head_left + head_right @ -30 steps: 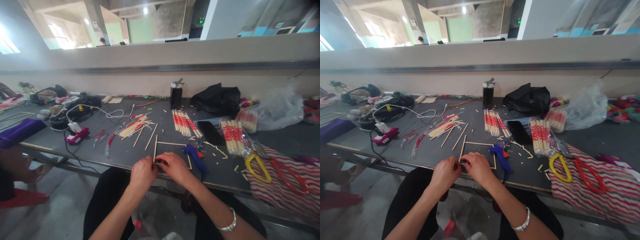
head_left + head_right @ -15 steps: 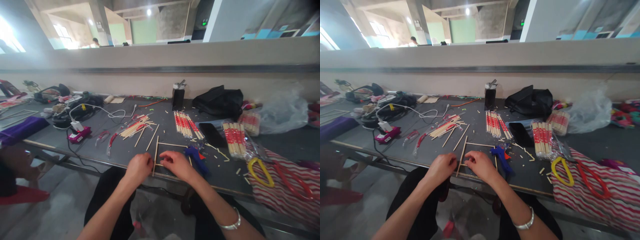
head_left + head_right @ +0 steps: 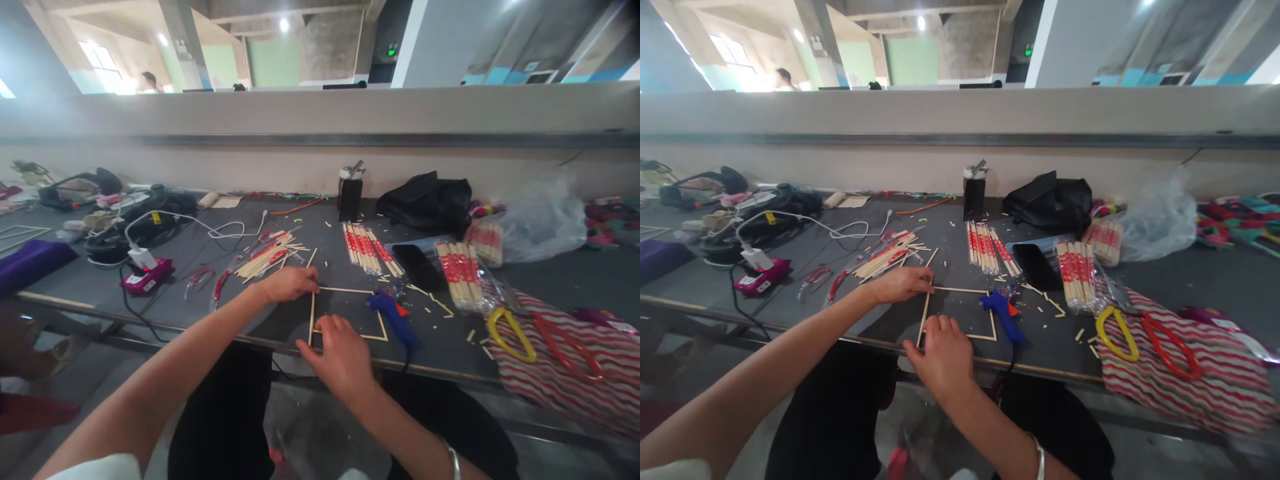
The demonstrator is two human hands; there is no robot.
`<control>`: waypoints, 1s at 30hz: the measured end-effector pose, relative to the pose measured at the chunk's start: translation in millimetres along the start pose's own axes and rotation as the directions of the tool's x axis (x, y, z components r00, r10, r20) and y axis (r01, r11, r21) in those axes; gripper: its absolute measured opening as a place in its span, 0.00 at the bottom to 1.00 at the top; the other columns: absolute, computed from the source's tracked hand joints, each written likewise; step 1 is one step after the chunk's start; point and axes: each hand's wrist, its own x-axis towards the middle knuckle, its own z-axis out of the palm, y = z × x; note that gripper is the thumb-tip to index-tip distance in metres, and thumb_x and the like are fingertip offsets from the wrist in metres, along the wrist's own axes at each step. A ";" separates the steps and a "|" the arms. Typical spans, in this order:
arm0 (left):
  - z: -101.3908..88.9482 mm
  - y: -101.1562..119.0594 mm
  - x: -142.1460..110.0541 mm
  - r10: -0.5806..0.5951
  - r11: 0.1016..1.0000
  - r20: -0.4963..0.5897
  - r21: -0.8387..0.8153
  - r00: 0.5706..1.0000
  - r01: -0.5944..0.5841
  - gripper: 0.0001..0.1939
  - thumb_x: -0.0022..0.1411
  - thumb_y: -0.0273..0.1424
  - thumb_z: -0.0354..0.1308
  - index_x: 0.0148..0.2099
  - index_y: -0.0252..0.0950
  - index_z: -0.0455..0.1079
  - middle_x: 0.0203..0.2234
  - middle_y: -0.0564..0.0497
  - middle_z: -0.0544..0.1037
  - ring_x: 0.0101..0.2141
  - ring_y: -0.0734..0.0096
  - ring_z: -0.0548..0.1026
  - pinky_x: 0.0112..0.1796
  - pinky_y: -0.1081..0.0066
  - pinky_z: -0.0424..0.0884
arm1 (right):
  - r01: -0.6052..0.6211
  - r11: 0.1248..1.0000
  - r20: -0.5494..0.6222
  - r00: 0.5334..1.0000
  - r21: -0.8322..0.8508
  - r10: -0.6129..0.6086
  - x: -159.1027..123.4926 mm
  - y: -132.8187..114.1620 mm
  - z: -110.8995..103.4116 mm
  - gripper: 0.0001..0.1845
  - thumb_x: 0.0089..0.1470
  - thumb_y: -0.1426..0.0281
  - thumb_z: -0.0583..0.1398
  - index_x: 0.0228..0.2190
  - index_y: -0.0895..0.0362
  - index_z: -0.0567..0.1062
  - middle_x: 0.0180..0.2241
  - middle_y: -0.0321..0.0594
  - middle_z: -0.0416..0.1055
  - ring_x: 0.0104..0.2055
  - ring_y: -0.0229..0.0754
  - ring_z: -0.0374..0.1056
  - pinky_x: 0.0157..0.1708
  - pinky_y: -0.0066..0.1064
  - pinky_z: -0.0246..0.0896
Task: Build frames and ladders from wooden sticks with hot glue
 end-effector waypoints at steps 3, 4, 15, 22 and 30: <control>-2.9 -3.2 3.6 0.038 0.999 0.033 -0.015 0.999 -0.037 0.14 0.64 0.27 0.49 0.45 0.41 0.75 0.39 0.49 0.74 0.33 0.75 0.73 0.31 0.78 0.64 | -0.014 0.999 0.014 1.000 -0.041 0.015 5.7 -1.2 1.5 0.10 0.50 0.61 0.60 0.31 0.55 0.71 0.31 0.40 0.71 0.37 0.45 0.66 0.35 0.33 0.56; -3.3 -4.4 4.9 0.049 0.999 0.038 -0.022 0.998 -0.048 0.13 0.64 0.27 0.49 0.44 0.41 0.75 0.38 0.49 0.75 0.33 0.75 0.73 0.31 0.78 0.64 | -0.016 0.998 0.020 1.000 -0.053 0.017 6.9 -2.1 1.5 0.09 0.51 0.62 0.60 0.30 0.55 0.71 0.31 0.40 0.71 0.37 0.45 0.67 0.34 0.33 0.56; 0.6 -11.3 15.3 0.138 0.988 0.031 -0.071 0.990 -0.135 0.11 0.62 0.24 0.51 0.38 0.37 0.75 0.33 0.48 0.77 0.35 0.73 0.75 0.32 0.77 0.65 | -0.055 0.996 0.069 0.996 -0.076 0.060 13.7 -4.9 4.2 0.06 0.50 0.67 0.58 0.28 0.57 0.72 0.30 0.41 0.72 0.36 0.44 0.67 0.34 0.31 0.54; 2.3 -11.1 15.6 0.136 0.988 0.013 -0.074 0.991 -0.135 0.11 0.62 0.24 0.51 0.37 0.37 0.75 0.31 0.48 0.77 0.34 0.72 0.75 0.31 0.76 0.64 | -0.081 0.994 0.094 0.992 -0.074 0.088 15.7 -4.8 3.6 0.06 0.50 0.68 0.57 0.28 0.57 0.72 0.30 0.41 0.73 0.36 0.43 0.68 0.33 0.30 0.53; 3.0 -10.2 14.8 0.110 0.992 0.013 -0.069 0.994 -0.109 0.11 0.63 0.25 0.51 0.38 0.37 0.75 0.32 0.47 0.78 0.35 0.71 0.75 0.32 0.76 0.64 | -0.101 0.990 0.102 0.989 -0.096 0.111 16.7 -6.2 4.0 0.06 0.49 0.69 0.56 0.27 0.57 0.72 0.29 0.41 0.73 0.36 0.43 0.68 0.32 0.30 0.52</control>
